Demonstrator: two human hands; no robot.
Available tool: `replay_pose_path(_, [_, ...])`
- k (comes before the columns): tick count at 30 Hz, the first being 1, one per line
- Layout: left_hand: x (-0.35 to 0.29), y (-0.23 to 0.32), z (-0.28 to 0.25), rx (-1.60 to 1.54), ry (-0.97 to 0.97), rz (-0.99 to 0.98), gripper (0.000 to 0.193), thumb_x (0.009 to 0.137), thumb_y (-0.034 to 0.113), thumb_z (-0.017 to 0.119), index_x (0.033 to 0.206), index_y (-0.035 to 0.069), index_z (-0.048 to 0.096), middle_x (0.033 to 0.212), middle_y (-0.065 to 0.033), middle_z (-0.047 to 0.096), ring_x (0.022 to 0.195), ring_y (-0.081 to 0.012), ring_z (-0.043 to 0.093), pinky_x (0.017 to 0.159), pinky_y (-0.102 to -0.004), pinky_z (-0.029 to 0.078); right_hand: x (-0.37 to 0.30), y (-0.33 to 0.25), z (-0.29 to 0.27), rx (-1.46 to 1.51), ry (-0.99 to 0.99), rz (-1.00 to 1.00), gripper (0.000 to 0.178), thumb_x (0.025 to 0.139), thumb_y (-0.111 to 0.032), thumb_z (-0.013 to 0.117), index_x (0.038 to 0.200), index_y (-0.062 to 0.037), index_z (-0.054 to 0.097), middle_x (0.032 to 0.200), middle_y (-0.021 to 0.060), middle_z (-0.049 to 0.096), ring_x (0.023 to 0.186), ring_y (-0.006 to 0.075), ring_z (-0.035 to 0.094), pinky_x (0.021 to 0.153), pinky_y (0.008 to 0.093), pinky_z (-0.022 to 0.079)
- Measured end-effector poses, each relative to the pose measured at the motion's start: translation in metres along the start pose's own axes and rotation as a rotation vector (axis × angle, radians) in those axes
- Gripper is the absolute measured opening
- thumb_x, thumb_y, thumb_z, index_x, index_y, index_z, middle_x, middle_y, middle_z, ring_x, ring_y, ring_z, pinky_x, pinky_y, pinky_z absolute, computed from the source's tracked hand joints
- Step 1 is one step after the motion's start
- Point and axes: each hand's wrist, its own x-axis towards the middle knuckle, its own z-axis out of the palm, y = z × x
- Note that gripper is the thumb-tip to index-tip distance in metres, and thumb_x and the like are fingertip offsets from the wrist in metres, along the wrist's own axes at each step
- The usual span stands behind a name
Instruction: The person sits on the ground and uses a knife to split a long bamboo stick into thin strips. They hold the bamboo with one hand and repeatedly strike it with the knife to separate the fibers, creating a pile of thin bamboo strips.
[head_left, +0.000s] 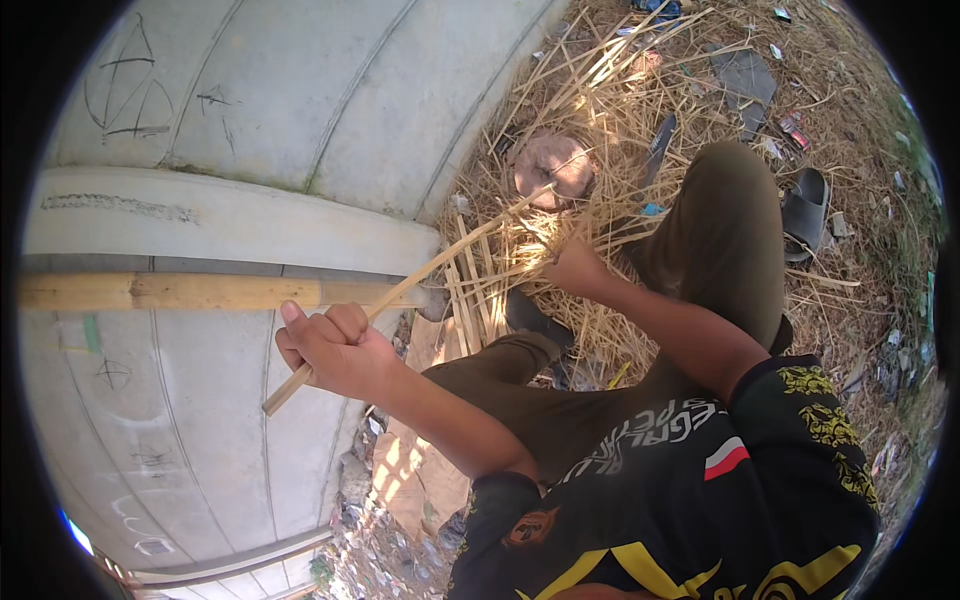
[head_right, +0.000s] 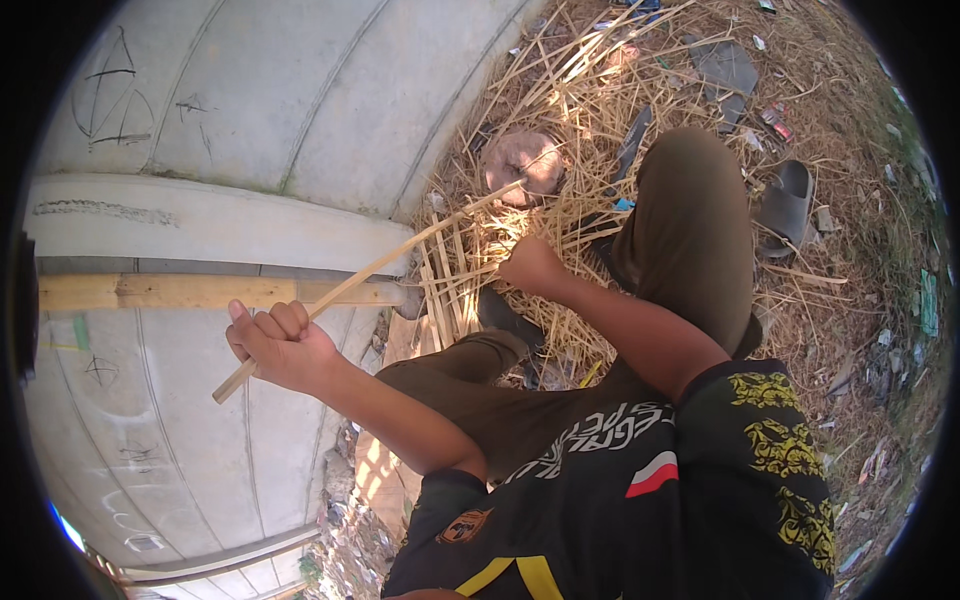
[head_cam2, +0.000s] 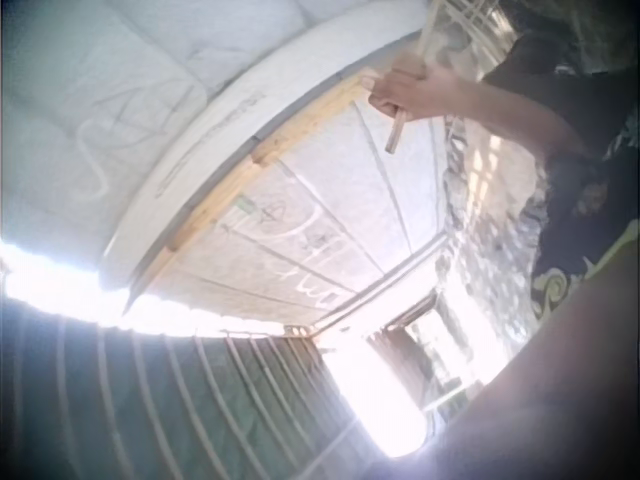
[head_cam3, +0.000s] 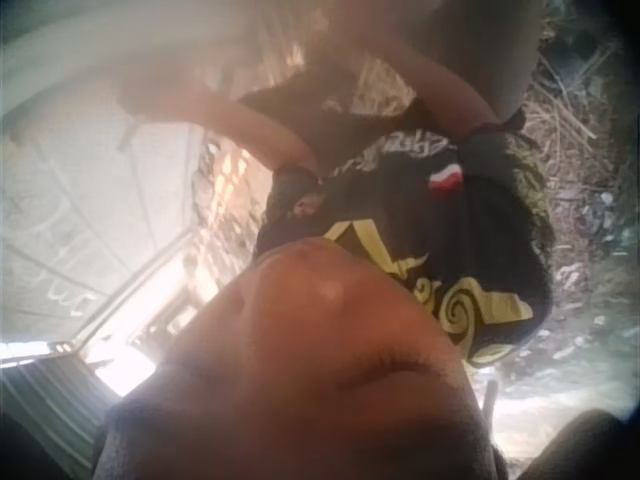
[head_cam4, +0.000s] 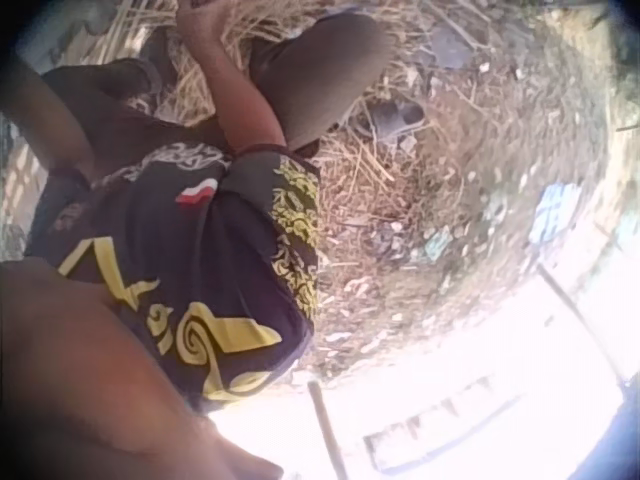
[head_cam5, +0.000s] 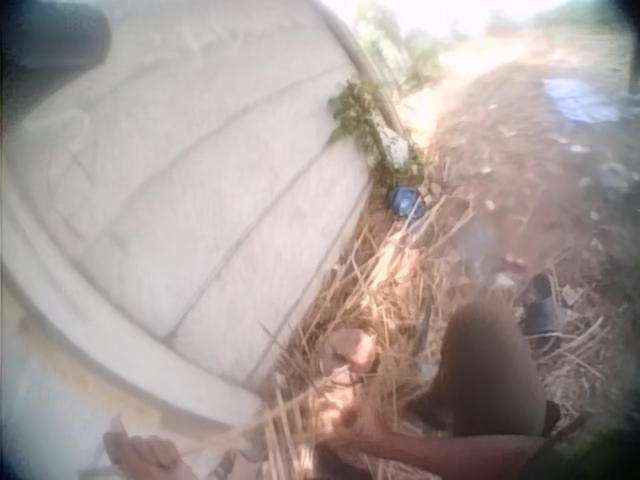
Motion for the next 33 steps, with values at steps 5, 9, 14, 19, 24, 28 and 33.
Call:
replay_pose_path(5, [0.000, -0.002, 0.000, 0.039, -0.056, 0.021, 0.053, 0.095, 0.011, 0.062, 0.062, 0.017, 0.022, 0.044, 0.0054, 0.017, 0.038, -0.0061, 0.010, 0.039, -0.0277, 0.008, 0.014, 0.009, 0.006, -0.143, -0.037, -0.076, 0.034, 0.076, -0.027, 0.068, 0.075, 0.0066, 0.067, 0.069, 0.0236, 0.065, 0.065, 0.0343, 0.067, 0.064, 0.0429, 0.053])
replay_pose_path(9, [0.000, 0.002, -0.001, 0.025, -0.060, 0.030, 0.052, 0.095, 0.010, 0.061, 0.062, 0.017, 0.022, 0.044, 0.0055, 0.017, 0.038, -0.0057, 0.010, 0.039, -0.0276, 0.008, -0.003, -0.035, -0.008, 0.224, 0.147, -0.179, 0.028, 0.081, -0.026, 0.066, 0.080, 0.0011, 0.069, 0.064, 0.0189, 0.063, 0.057, 0.0302, 0.063, 0.057, 0.0403, 0.050])
replay_pose_path(14, [0.003, -0.001, -0.010, 0.001, -0.029, 0.012, 0.052, 0.095, 0.008, 0.060, 0.061, 0.017, 0.022, 0.045, 0.0058, 0.016, 0.039, -0.0057, 0.009, 0.039, -0.0275, 0.008, -0.004, -0.002, 0.014, 0.275, 0.158, -0.110, 0.027, 0.081, -0.026, 0.067, 0.079, 0.0009, 0.068, 0.061, 0.0166, 0.062, 0.053, 0.0294, 0.061, 0.056, 0.0403, 0.048])
replay_pose_path(19, [0.008, -0.003, -0.015, 0.038, -0.070, 0.007, 0.052, 0.095, 0.005, 0.059, 0.061, 0.017, 0.021, 0.046, 0.0061, 0.015, 0.040, -0.0057, 0.008, 0.040, -0.0275, 0.007, 0.016, 0.027, 0.024, -0.032, -0.082, 0.062, 0.031, 0.076, -0.028, 0.065, 0.085, 0.0014, 0.070, 0.070, 0.0220, 0.066, 0.074, 0.0392, 0.067, 0.071, 0.0448, 0.054])
replay_pose_path(24, [0.009, -0.003, -0.017, 0.029, -0.052, 0.012, 0.051, 0.094, 0.004, 0.059, 0.061, 0.017, 0.022, 0.046, 0.0058, 0.015, 0.041, -0.0059, 0.008, 0.041, -0.0276, 0.008, -0.003, -0.005, 0.015, -0.057, 0.104, -0.067, 0.028, 0.074, -0.026, 0.068, 0.088, -0.0015, 0.071, 0.067, 0.0199, 0.064, 0.069, 0.0364, 0.067, 0.066, 0.0453, 0.053])
replay_pose_path(28, [0.012, -0.003, -0.023, -0.010, -0.064, 0.019, 0.051, 0.094, 0.002, 0.057, 0.062, 0.017, 0.020, 0.047, 0.0060, 0.015, 0.040, -0.0051, 0.008, 0.040, -0.0276, 0.007, -0.007, -0.027, -0.004, 0.096, 0.034, -0.428, 0.029, 0.074, -0.024, 0.070, 0.093, -0.0024, 0.071, 0.072, 0.0165, 0.067, 0.072, 0.0348, 0.068, 0.064, 0.0438, 0.054])
replay_pose_path(33, [0.007, -0.006, -0.020, 0.007, -0.094, 0.014, 0.050, 0.095, 0.003, 0.056, 0.063, 0.017, 0.021, 0.047, 0.0064, 0.015, 0.040, -0.0048, 0.008, 0.040, -0.0273, 0.007, 0.025, 0.043, 0.017, -0.209, -0.034, 0.135, 0.028, 0.075, -0.027, 0.068, 0.089, -0.0023, 0.073, 0.076, 0.0163, 0.068, 0.074, 0.0336, 0.069, 0.066, 0.0435, 0.055])
